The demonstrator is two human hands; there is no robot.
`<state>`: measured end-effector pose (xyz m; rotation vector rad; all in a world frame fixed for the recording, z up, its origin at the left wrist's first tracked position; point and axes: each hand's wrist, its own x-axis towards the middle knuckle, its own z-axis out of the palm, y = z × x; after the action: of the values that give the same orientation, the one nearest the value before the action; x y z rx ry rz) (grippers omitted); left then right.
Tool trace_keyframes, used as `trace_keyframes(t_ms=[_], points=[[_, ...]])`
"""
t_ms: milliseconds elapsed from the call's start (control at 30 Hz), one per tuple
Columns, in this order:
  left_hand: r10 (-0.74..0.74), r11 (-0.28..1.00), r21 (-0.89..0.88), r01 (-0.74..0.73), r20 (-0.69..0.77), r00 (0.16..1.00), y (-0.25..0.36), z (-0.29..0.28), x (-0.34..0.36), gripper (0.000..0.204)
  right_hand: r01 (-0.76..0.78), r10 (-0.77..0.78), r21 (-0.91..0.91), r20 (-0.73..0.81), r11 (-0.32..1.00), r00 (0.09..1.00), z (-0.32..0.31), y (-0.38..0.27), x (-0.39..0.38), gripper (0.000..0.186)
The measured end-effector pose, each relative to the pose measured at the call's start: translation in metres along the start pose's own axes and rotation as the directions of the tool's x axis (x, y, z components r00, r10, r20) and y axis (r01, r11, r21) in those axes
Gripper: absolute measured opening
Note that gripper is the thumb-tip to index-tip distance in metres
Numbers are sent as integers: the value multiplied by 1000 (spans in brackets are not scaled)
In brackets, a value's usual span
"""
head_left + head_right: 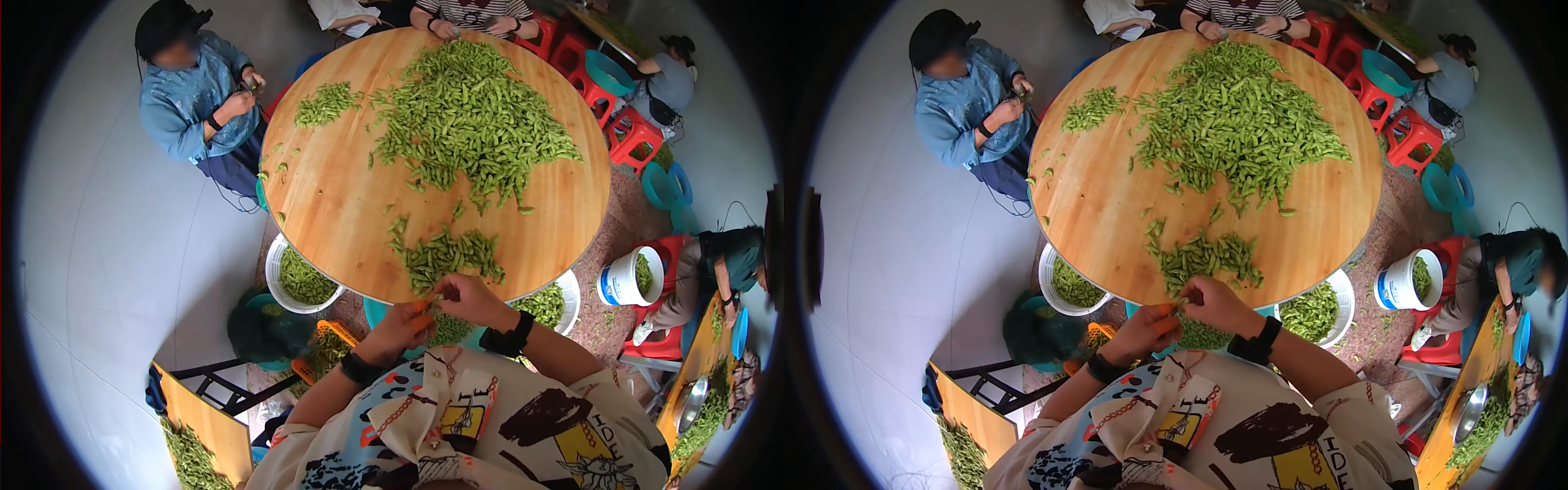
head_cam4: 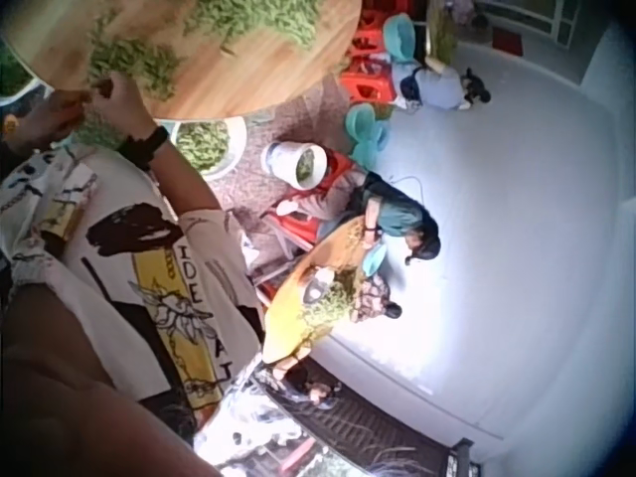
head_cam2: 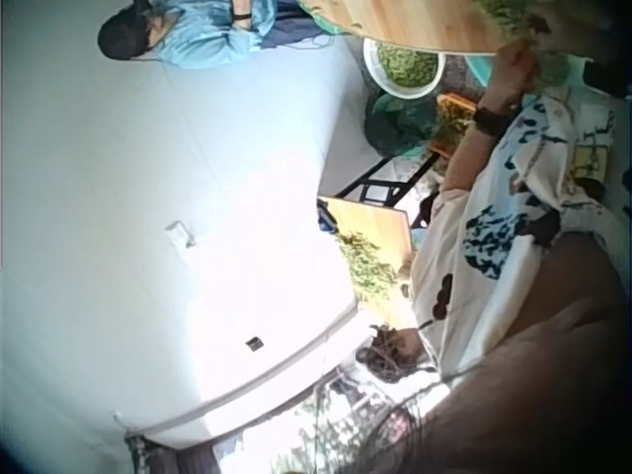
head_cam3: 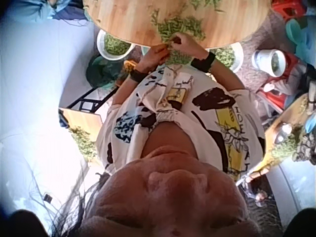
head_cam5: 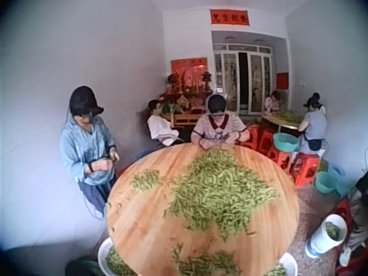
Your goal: Manually peeling and sorting a large quantity of green beans into a bucket.
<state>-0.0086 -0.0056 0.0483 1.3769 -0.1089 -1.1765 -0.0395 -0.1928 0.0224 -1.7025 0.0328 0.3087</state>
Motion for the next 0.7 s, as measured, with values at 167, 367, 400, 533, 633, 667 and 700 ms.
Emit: trace_keyframes(t_ms=[167,367,400,533,633,667,700], points=[[-12,1000,-16,11,-11,1000,14,-3,-4,15,-37,-3,247,158,968,987,-13,0,7,27],[77,997,12,-76,-62,995,19,-3,14,14,46,-34,117,-105,992,994,11,18,17,28],[92,996,-4,-93,-73,993,19,-4,17,14,19,-3,133,-119,991,993,14,18,18,28],[89,995,45,-86,-79,993,19,-5,21,16,22,44,286,-224,958,974,14,13,19,24],[67,992,113,-52,-129,989,21,-8,19,18,52,-34,67,-255,996,966,12,26,19,21],[65,983,181,-32,-182,981,27,-8,16,19,73,-79,-33,-267,997,961,11,29,18,20],[67,969,246,-8,-234,970,30,-8,15,20,91,-125,-132,-274,987,954,11,32,17,20]])
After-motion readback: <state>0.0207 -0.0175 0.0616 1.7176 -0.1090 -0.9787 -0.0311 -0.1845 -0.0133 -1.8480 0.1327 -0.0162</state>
